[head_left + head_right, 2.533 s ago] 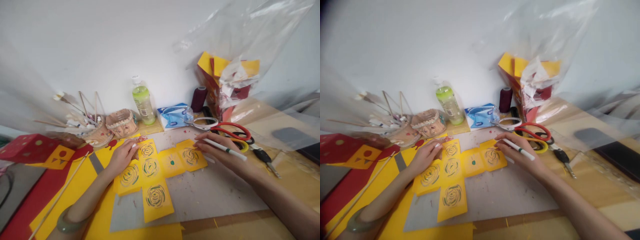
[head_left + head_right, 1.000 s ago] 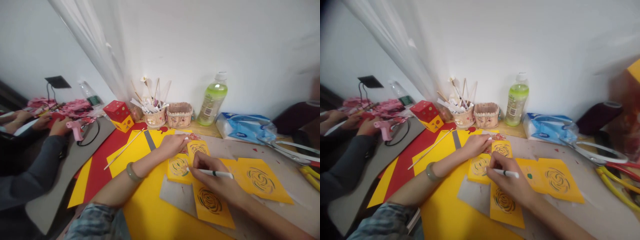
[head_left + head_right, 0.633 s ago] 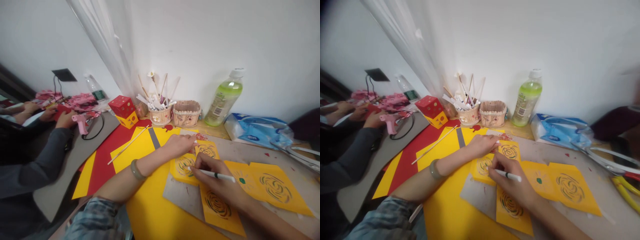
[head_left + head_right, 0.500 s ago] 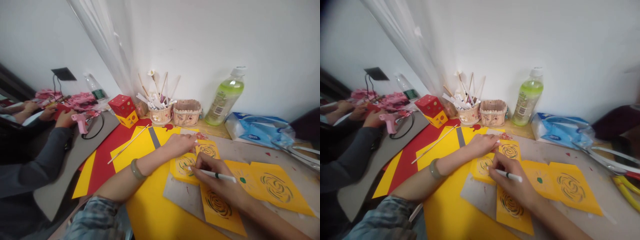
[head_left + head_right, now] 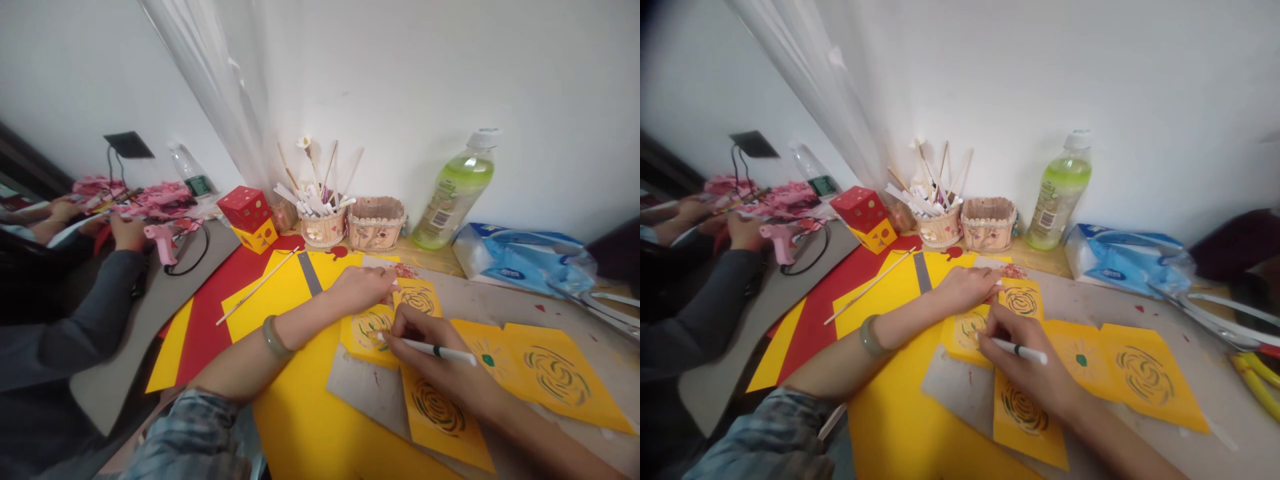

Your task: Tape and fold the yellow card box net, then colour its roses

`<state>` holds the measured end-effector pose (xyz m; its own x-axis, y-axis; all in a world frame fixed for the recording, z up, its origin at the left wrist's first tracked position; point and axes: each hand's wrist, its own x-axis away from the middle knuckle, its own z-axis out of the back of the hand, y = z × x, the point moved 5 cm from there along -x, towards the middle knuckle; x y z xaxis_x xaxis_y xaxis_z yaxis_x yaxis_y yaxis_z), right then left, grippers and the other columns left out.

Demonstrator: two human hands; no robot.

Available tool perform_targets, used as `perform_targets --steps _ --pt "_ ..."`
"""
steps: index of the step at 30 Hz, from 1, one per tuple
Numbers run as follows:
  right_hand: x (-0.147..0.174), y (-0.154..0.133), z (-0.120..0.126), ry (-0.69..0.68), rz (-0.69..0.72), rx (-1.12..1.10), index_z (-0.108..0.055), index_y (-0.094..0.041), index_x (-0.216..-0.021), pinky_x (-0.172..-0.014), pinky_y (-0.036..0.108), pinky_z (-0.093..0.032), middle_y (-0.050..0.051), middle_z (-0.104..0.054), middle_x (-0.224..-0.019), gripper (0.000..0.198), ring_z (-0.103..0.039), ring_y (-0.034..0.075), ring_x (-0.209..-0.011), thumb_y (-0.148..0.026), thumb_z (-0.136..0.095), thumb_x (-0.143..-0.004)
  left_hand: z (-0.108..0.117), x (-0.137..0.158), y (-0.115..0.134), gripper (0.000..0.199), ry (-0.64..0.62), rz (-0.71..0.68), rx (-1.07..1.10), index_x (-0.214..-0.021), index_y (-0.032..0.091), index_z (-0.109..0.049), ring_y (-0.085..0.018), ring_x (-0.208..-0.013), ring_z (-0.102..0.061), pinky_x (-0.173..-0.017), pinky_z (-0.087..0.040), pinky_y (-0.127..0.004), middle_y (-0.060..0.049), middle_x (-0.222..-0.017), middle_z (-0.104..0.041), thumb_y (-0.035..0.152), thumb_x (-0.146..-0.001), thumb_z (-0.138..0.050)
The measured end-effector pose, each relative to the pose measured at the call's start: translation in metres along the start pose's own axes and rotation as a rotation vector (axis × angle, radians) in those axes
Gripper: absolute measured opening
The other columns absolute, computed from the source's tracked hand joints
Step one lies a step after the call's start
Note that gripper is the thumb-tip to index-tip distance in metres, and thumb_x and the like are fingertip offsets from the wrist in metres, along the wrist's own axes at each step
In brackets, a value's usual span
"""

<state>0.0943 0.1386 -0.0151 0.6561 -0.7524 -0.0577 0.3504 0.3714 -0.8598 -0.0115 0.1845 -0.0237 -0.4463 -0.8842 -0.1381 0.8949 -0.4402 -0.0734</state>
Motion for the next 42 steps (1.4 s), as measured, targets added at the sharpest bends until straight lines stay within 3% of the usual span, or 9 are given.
perform_targets --steps 12,32,38,42 --pt "0.000 0.004 0.002 -0.035 0.000 0.028 -0.038 -0.021 -0.063 -0.049 0.023 -0.031 -0.005 -0.042 -0.057 0.020 -0.039 0.010 -0.053 -0.021 -0.048 -0.081 -0.001 0.000 0.000 0.032 0.023 -0.007 -0.008 -0.107 0.014 -0.049 -0.019 -0.085 -0.062 -0.058 -0.046 -0.025 -0.005 -0.094 -0.064 0.039 -0.093 -0.033" --pt "-0.001 0.000 0.014 0.027 -0.020 0.074 -0.036 -0.021 -0.059 -0.046 0.024 -0.027 -0.005 -0.040 -0.054 0.023 -0.037 0.010 -0.051 -0.023 -0.050 -0.077 -0.003 0.000 0.000 0.030 0.033 -0.007 0.015 -0.105 0.016 -0.049 -0.019 -0.085 -0.063 -0.058 -0.045 -0.024 -0.005 -0.095 -0.064 0.039 -0.093 -0.034" --pt "0.004 -0.006 0.056 0.356 -0.049 -0.042 -0.040 -0.021 -0.059 -0.045 0.024 -0.029 -0.004 -0.042 -0.055 0.028 -0.038 0.010 -0.051 -0.034 -0.056 -0.078 0.010 0.003 -0.002 0.037 0.114 0.030 0.033 -0.103 0.015 -0.055 -0.019 -0.080 -0.064 -0.059 -0.045 -0.025 -0.008 -0.089 -0.067 0.041 -0.093 -0.030" --pt "0.014 -0.009 0.079 0.436 -0.051 -0.051 -0.043 -0.021 -0.059 -0.044 0.025 -0.027 -0.003 -0.043 -0.056 0.029 -0.037 0.011 -0.051 -0.038 -0.058 -0.077 0.019 0.005 0.004 0.047 0.177 -0.039 0.050 -0.102 0.014 -0.058 -0.017 -0.077 -0.064 -0.059 -0.045 -0.024 -0.008 -0.081 -0.068 0.048 -0.092 -0.027"
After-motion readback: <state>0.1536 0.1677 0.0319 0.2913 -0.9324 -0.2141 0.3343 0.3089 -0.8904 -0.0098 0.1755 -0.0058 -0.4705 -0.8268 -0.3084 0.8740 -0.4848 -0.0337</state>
